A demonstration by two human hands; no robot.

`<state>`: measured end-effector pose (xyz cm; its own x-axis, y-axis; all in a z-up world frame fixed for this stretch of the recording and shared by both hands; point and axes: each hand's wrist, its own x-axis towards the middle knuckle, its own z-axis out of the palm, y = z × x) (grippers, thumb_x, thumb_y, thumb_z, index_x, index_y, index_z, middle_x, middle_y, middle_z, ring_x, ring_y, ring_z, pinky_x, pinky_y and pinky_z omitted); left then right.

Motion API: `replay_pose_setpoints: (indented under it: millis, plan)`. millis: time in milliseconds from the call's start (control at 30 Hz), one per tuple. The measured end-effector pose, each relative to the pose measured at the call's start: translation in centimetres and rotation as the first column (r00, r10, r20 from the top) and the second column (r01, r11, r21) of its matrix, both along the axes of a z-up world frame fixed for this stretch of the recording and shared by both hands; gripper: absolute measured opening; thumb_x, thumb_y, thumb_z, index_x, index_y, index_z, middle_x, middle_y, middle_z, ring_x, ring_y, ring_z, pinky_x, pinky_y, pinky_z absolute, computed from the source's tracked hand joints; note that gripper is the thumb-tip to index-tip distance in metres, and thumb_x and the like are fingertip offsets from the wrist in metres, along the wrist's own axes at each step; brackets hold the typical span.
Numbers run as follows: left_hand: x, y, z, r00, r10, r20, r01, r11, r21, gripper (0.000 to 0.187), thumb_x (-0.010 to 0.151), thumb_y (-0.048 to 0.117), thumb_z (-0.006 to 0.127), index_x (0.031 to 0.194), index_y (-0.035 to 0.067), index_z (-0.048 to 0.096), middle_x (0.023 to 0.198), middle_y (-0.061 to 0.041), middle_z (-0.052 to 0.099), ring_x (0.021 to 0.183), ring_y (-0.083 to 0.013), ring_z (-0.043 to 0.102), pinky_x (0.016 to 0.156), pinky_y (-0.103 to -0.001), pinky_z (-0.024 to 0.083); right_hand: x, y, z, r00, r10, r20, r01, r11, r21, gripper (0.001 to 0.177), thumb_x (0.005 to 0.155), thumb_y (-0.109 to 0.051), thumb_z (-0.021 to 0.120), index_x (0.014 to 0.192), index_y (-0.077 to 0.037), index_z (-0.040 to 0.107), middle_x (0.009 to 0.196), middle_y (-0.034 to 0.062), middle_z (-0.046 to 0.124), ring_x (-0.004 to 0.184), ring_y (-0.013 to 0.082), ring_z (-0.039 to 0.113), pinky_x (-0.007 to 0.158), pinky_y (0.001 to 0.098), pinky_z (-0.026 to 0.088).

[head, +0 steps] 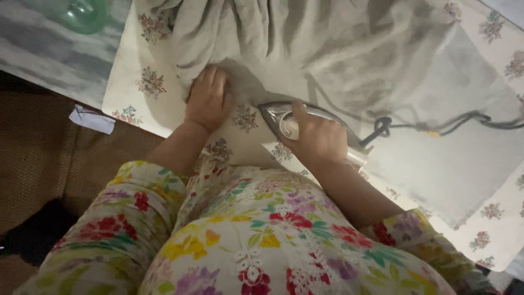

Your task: The person irons a light-colored garment on a floral-patterned ironing board. They use a steam iron to smooth the fabric, frequently adjusting the garment's position and folding sections to reach different areas. The person works methodically across the surface of the item, ensuring it is wrinkle-free.

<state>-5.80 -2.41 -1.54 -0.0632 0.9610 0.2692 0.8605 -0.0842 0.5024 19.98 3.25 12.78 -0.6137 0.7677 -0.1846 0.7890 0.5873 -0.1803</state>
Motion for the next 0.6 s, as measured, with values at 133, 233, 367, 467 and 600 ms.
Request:
replay_pose_setpoints:
  millis: [133, 233, 367, 467, 600]
  plan:
    - [0.3, 0.1, 0.1, 1.0, 0.018, 0.022, -0.017, 0.997, -0.077, 0.026, 0.096, 0.021, 0.058, 0.11, 0.0, 0.055, 0.114, -0.024, 0.056, 0.113, -0.044, 0.053, 0.102, -0.053, 0.042, -1.3, 0.9, 0.6, 0.981, -0.07, 0.183, 0.106, 0.975, -0.196, 0.075, 0.082, -0.06, 0.074, 0.138, -0.015, 0.053, 0.071, 0.0145, 0.072, 0.063, 0.0312, 0.074, 0.056, 0.0456, 0.059]
    - [0.4, -0.1, 0.4, 0.998, 0.039, 0.042, -0.035, 0.995, -0.098, 0.018, 0.1, 0.016, 0.054, 0.11, 0.002, 0.056, 0.117, -0.023, 0.057, 0.115, -0.0438, 0.053, 0.104, -0.054, 0.042, -2.4, 1.7, 0.8, 0.984, -0.053, 0.169, 0.083, 0.981, -0.178, 0.069, 0.087, -0.061, 0.072, 0.137, -0.017, 0.054, 0.07, 0.0153, 0.073, 0.066, 0.0331, 0.074, 0.06, 0.0472, 0.058]
    - [0.4, -0.3, 0.6, 0.998, 0.033, 0.053, -0.032, 0.999, -0.031, 0.02, 0.101, 0.018, 0.055, 0.112, 0.001, 0.056, 0.118, -0.023, 0.057, 0.114, -0.0444, 0.053, 0.103, -0.054, 0.042, -1.9, 1.3, 0.4, 0.991, -0.019, 0.132, 0.03, 0.996, -0.085, 0.07, 0.085, -0.064, 0.073, 0.133, -0.017, 0.056, 0.072, 0.016, 0.073, 0.067, 0.0344, 0.074, 0.06, 0.0482, 0.058]
    - [0.6, 0.1, 0.2, 0.999, 0.041, -0.018, -0.042, 0.999, -0.029, 0.024, 0.099, 0.02, 0.055, 0.113, 0.001, 0.057, 0.117, -0.023, 0.058, 0.114, -0.0439, 0.054, 0.103, -0.054, 0.042, -0.3, 0.8, 0.3, 1.0, -0.007, 0.027, 0.009, 0.999, -0.051, 0.071, 0.079, -0.057, 0.076, 0.135, -0.017, 0.057, 0.072, 0.0157, 0.073, 0.067, 0.0346, 0.074, 0.059, 0.0476, 0.058]
    - [0.4, 0.1, 0.3, 0.999, 0.037, 0.004, -0.036, 0.99, -0.135, 0.022, 0.1, 0.022, 0.055, 0.107, 0.002, 0.057, 0.111, -0.023, 0.058, 0.112, -0.0432, 0.055, 0.1, -0.055, 0.043, -0.7, 0.9, 0.7, 0.995, -0.042, 0.089, 0.052, 0.992, -0.117, 0.074, 0.078, -0.06, 0.076, 0.133, -0.013, 0.056, 0.072, 0.0164, 0.073, 0.067, 0.0335, 0.074, 0.059, 0.0474, 0.058]
